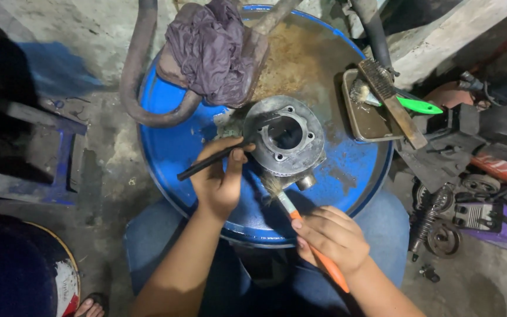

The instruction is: Measuring the dimensions of a motorcycle engine cylinder using a vernier caliper and cleaning the part with a brush.

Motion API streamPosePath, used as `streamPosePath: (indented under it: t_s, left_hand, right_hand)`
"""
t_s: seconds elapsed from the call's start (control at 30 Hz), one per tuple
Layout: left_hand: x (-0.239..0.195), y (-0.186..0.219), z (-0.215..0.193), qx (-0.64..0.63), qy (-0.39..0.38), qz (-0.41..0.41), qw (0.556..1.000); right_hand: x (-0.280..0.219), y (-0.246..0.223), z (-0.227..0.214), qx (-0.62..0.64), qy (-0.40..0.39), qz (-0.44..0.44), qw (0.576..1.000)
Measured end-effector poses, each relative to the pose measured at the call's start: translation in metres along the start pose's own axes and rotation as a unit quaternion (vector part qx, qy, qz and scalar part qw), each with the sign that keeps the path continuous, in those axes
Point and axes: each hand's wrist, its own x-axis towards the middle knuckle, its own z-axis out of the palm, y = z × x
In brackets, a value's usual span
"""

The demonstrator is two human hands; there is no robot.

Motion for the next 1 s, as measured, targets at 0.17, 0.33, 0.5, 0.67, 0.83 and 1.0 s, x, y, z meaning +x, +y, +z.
streamPosePath:
  t_s: [0.17,0.33,0.5,0.67,0.83,1.0]
  left_hand:
    - [0.001,0.001,-0.001,-0.010,0.007,-0.013,1.000]
    - [0.002,-0.001,-0.002,-0.005,-0.004,-0.006,1.000]
    - [0.005,0.002,-0.001,0.017,-0.013,0.018,1.000]
    - [0.004,0.002,-0.001,0.015,-0.016,0.021,1.000]
    - [0.002,0.002,0.001,0.008,-0.006,-0.008,1.000]
    - [0.002,0.000,0.000,-0.019,0.011,-0.033,0.999]
  right_hand:
    - [-0.009,0.007,-0.002,-0.034,-0.004,0.008,0.999]
    - [-0.032,0.016,-0.014,-0.043,0.046,0.017,0.998]
    - [-0.056,0.027,-0.028,-0.045,0.081,0.097,0.991]
    - [-0.060,0.012,-0.022,-0.048,0.099,0.096,0.989]
    - [-0.049,0.007,-0.005,0.000,0.047,0.055,0.997]
    - [-0.031,0.020,-0.012,0.030,-0.015,0.048,0.998]
